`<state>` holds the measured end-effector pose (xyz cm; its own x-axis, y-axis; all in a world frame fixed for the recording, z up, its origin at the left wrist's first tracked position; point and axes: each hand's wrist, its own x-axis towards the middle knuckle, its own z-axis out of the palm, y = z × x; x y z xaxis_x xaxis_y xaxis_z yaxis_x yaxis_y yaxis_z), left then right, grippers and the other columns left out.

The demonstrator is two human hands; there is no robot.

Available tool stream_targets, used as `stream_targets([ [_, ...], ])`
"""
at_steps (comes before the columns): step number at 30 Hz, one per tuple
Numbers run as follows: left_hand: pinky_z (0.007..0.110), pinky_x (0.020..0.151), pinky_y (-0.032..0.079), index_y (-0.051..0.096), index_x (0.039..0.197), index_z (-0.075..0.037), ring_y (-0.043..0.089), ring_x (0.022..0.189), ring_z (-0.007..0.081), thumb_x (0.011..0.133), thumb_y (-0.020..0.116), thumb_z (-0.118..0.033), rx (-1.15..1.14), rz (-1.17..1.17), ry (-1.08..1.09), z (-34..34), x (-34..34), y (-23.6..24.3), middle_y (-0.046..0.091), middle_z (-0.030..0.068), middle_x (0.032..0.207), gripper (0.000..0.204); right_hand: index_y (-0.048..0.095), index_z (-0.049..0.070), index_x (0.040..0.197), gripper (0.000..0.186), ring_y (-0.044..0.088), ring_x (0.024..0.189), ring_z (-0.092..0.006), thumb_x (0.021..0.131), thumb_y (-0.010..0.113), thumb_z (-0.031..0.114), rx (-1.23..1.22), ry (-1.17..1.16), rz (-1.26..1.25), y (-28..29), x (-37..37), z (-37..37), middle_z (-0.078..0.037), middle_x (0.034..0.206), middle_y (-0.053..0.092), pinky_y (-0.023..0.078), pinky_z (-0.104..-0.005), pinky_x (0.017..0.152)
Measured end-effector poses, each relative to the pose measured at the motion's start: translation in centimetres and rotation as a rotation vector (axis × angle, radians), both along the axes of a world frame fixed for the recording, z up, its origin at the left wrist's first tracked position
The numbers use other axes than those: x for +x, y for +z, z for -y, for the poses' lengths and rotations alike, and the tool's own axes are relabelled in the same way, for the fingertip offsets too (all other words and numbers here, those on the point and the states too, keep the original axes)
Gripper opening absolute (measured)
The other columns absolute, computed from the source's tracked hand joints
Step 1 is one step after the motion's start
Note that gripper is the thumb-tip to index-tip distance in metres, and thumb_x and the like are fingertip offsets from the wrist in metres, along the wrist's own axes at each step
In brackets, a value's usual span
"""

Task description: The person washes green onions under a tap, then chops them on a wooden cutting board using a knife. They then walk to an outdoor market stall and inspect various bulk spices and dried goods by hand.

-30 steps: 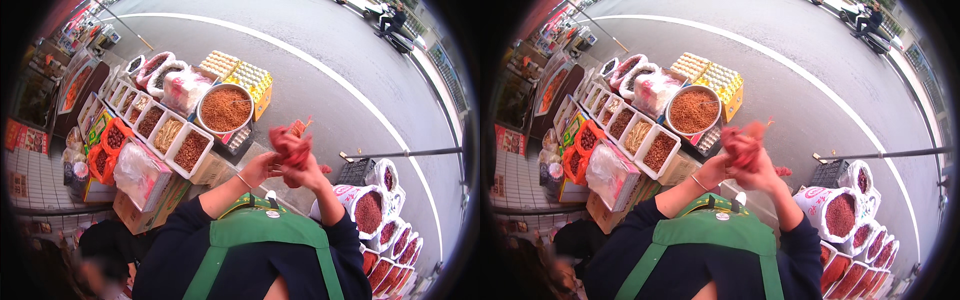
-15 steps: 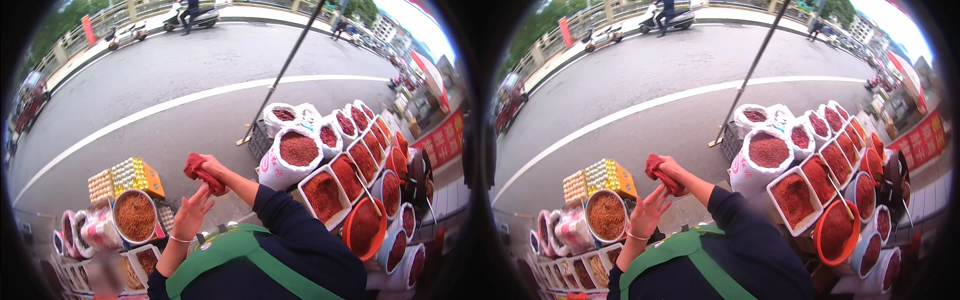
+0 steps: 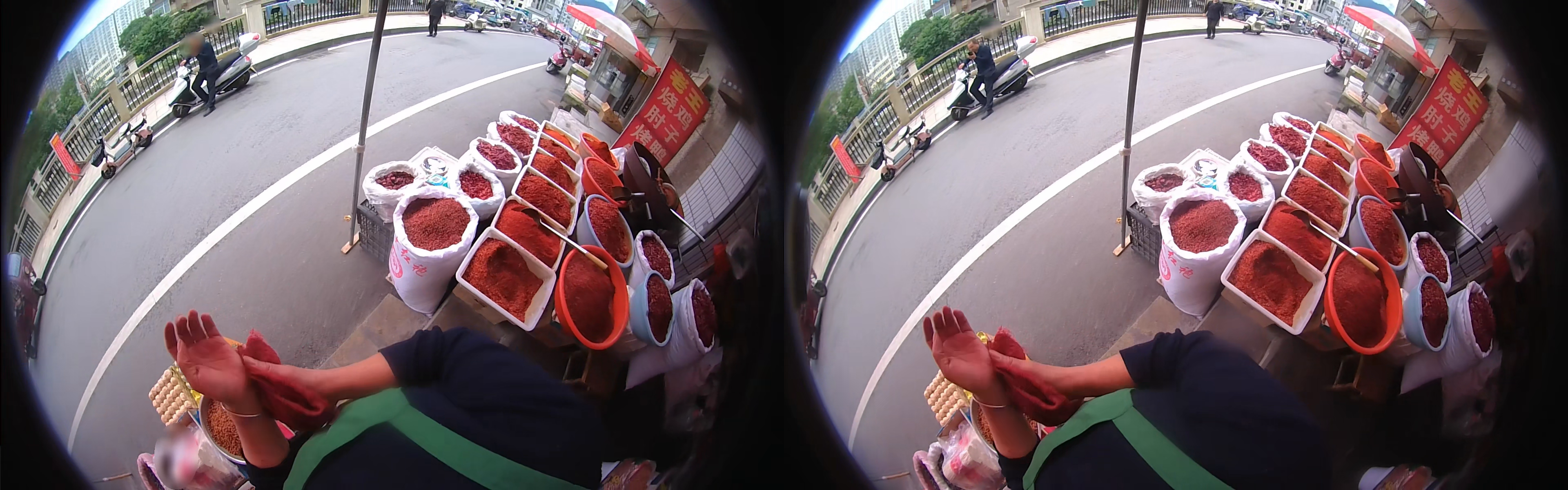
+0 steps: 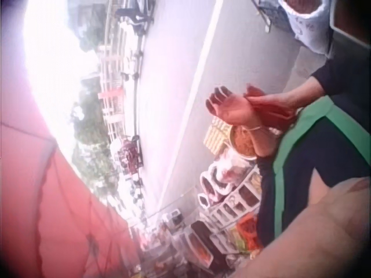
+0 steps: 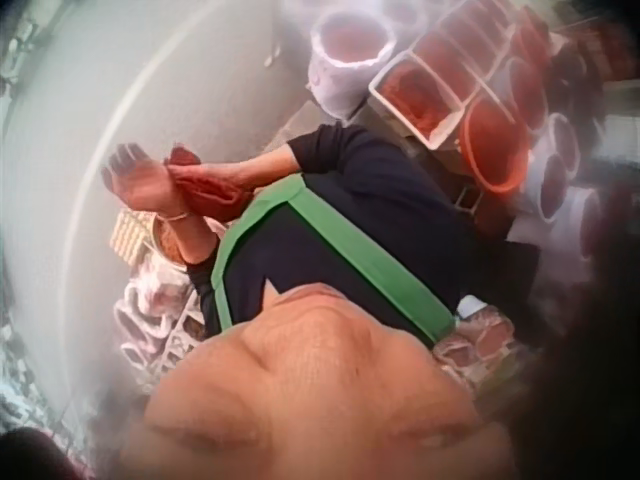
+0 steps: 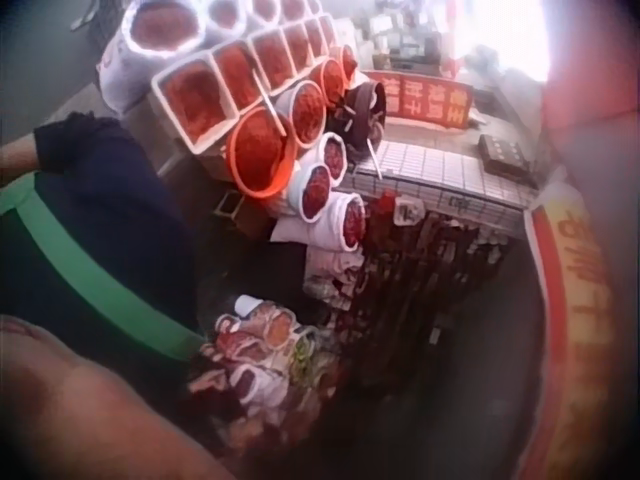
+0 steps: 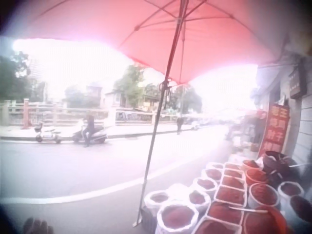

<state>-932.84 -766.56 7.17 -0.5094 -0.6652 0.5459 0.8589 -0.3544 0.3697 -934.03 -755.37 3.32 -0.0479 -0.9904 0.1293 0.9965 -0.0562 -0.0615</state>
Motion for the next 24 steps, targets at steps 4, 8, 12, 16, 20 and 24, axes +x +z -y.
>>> stream_targets([
  [4,0.04,0.103,0.032,0.041,0.122,0.001,0.04,0.122,0.0306,0.092,0.039,-0.026,-0.746,0.516,0.592,-3.3,-0.9,-0.1,0.041,0.0188,0.131,0.04,0.046,0.012,0.125,0.045,0.053,0.102,-0.0103,0.094,0.044,0.045,0.198,-0.111,-0.235,1.9,-2.9,-0.5,-0.001,0.117,0.055,0.044,-0.0254,0.086],
  [8,0.049,0.109,0.015,0.024,0.139,0.001,0.02,0.135,0.0397,0.093,0.032,-0.048,-1.292,0.676,0.554,-6.4,0.3,0.7,0.021,0.0244,0.145,0.068,0.049,0.009,0.12,0.047,0.056,0.094,-0.0107,0.093,0.043,0.048,0.104,-0.361,-0.332,5.7,-6.4,-1.8,-0.004,0.109,0.058,0.046,-0.0276,0.082],
  [12,0.045,0.11,0.011,0.006,0.144,0.0,0.012,0.137,0.0388,0.089,0.046,-0.037,-1.329,0.877,0.284,-6.9,2.3,-5.9,0.007,0.024,0.149,0.077,0.054,0.008,0.104,0.042,0.055,0.083,-0.0083,0.093,0.046,0.048,0.053,-0.455,-0.48,7.8,-10.6,-2.9,-0.004,0.096,0.06,0.046,-0.0252,0.077],
  [16,0.045,0.108,0.021,0.025,0.139,0.002,0.024,0.132,0.038,0.082,0.062,-0.02,-1.713,1.099,-0.114,-6.1,2.5,-9.4,0.023,0.0239,0.143,0.071,0.056,0.001,0.093,0.03,0.054,0.077,-0.0137,0.088,0.059,0.031,0.152,-0.476,-1.363,8.6,-9.9,-3.4,-0.006,0.089,0.059,0.046,-0.0303,0.068],
  [20,0.042,0.105,0.027,0.034,0.132,0.001,0.033,0.127,0.0312,0.081,0.064,-0.016,-1.733,1.185,-0.29,-4.5,3.9,-14.0,0.034,0.0211,0.134,0.061,0.064,0.011,0.094,0.045,0.055,0.098,-0.0288,0.077,0.056,0.052,-0.191,-0.165,-2.409,0.3,-3.6,-3.3,-0.01,0.103,0.058,0.038,-0.0474,0.079],
  [24,0.038,0.101,0.034,0.043,0.125,-0.001,0.041,0.122,0.0245,0.081,0.065,-0.012,-1.338,1.169,-0.227,-2.6,5.2,-15.6,0.045,0.0182,0.126,0.051,0.062,0.015,0.1,0.033,0.056,0.093,-0.0262,0.08,0.056,0.04,-0.035,-0.444,-2.463,-1.6,-6.6,-3.4,-0.007,0.095,0.06,0.041,-0.0423,0.075],
])
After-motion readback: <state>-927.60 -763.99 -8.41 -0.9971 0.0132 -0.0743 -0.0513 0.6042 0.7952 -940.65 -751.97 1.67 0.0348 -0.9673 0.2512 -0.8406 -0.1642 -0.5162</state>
